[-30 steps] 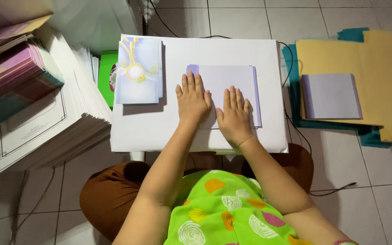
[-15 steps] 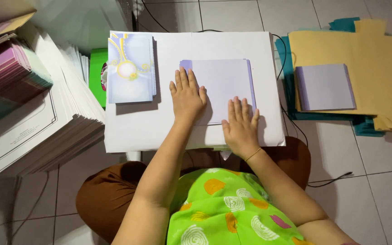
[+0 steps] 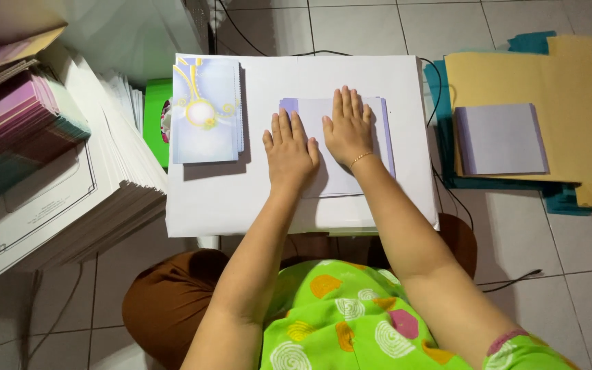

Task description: The person sits on the floor and folds a purple book cover around a stack of white pages. They repeatedly press down on the cover to smooth the fold and then place the finished book onto a stack of other books to the right.

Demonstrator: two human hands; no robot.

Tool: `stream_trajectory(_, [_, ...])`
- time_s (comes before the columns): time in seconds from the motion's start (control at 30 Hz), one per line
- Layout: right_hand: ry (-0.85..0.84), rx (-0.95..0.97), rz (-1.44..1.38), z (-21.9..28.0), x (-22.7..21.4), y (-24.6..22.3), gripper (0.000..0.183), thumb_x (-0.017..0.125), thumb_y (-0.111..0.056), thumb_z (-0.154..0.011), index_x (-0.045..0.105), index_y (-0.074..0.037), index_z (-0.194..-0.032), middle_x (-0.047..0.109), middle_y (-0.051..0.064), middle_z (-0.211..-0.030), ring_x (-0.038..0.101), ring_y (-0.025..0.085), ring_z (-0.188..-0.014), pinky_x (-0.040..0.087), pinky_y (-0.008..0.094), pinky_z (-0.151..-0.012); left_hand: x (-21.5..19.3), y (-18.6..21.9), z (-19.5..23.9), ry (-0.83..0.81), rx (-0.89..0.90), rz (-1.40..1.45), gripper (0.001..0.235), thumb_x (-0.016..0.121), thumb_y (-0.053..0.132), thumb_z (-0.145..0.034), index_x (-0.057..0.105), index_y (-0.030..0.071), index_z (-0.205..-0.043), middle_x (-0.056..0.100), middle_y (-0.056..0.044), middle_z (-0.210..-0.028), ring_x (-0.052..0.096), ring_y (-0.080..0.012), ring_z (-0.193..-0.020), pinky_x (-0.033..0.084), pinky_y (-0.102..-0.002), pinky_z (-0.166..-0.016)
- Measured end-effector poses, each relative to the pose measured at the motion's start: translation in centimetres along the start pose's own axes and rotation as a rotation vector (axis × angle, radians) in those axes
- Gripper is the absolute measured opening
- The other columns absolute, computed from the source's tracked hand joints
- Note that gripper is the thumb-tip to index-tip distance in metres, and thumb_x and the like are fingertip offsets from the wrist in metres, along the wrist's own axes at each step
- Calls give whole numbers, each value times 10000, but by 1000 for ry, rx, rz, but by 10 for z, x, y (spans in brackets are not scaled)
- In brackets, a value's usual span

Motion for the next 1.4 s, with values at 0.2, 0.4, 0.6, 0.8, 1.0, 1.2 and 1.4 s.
stream_trajectory(0.2, [-10, -88, -42, 109, -1, -19, 663, 323, -360, -1057, 202, -30, -1618, 143, 200, -1698, 110, 341, -1574, 79, 522, -1239, 0, 0, 3, 18, 6, 6, 679, 384, 407, -1010, 352, 23, -1570, 285, -237, -1644, 219, -355, -1546, 155, -544, -1203])
stream_trajectory(0.4, [2, -63, -56, 153, 2, 23, 671, 320, -403, -1068, 194, -63, -1633, 144, 179, -1704, 109, 344, -1569, 56, 553, -1224, 8, -5, 2, 50, 25, 2, 689, 395, 425, -1010, 369, 15, -1563, 298, -242, -1637, 227, -360, -1546, 156, -545, -1204])
stream_trajectory(0.6, [16, 148, -78, 150, -2, 73, 690, 316, -411, -1068, 148, -65, -1641, 91, 186, -1712, 41, 352, -1577, 3, 600, -1216, 11, -5, 1, 43, 32, 5, 697, 408, 429, -1010, 373, -4, -1556, 307, -255, -1629, 226, -373, -1544, 155, -556, -1206])
stream_trajectory(0.8, [-66, 24, -34, 140, 0, 11, 695, 317, -427, -1062, 171, -48, -1626, 104, 197, -1705, 29, 354, -1579, -26, 626, -1206, 7, -3, 1, 26, 23, -13, 701, 405, 423, -1003, 363, -2, -1559, 303, -253, -1630, 226, -373, -1542, 155, -556, -1204])
stream_trajectory(1.0, [-55, -1, -47, 26, 8, 4, 697, 277, -460, -1074, 140, -71, -1637, 78, 163, -1716, 28, 316, -1587, 2, 627, -1225, 4, -2, 1, 7, 16, -16, 712, 389, 434, -999, 345, 4, -1565, 286, -248, -1639, 215, -369, -1547, 155, -552, -1208])
stream_trajectory(1.2, [-13, 96, -27, -29, 2, 11, 691, 245, -460, -1089, 140, -54, -1639, 58, 159, -1718, -10, 299, -1587, 7, 585, -1246, -3, 2, 3, 29, 2, 1, 687, 394, 395, -989, 370, -2, -1549, 319, -248, -1624, 240, -368, -1539, 169, -549, -1202])
stream_trajectory(1.4, [-20, 79, -65, 47, -5, -4, 686, 266, -427, -1075, 165, -31, -1626, 94, 188, -1709, 32, 323, -1585, 26, 553, -1250, 0, 1, 4, 50, 1, -13, 677, 390, 390, -992, 381, 4, -1548, 326, -243, -1624, 250, -363, -1537, 184, -552, -1201])
Point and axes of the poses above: each hand's wrist, its own z-axis away from the middle knuckle, its own x-axis out of the palm, y = z × x, the point moved 7 cm from there along -z, towards the middle knuckle
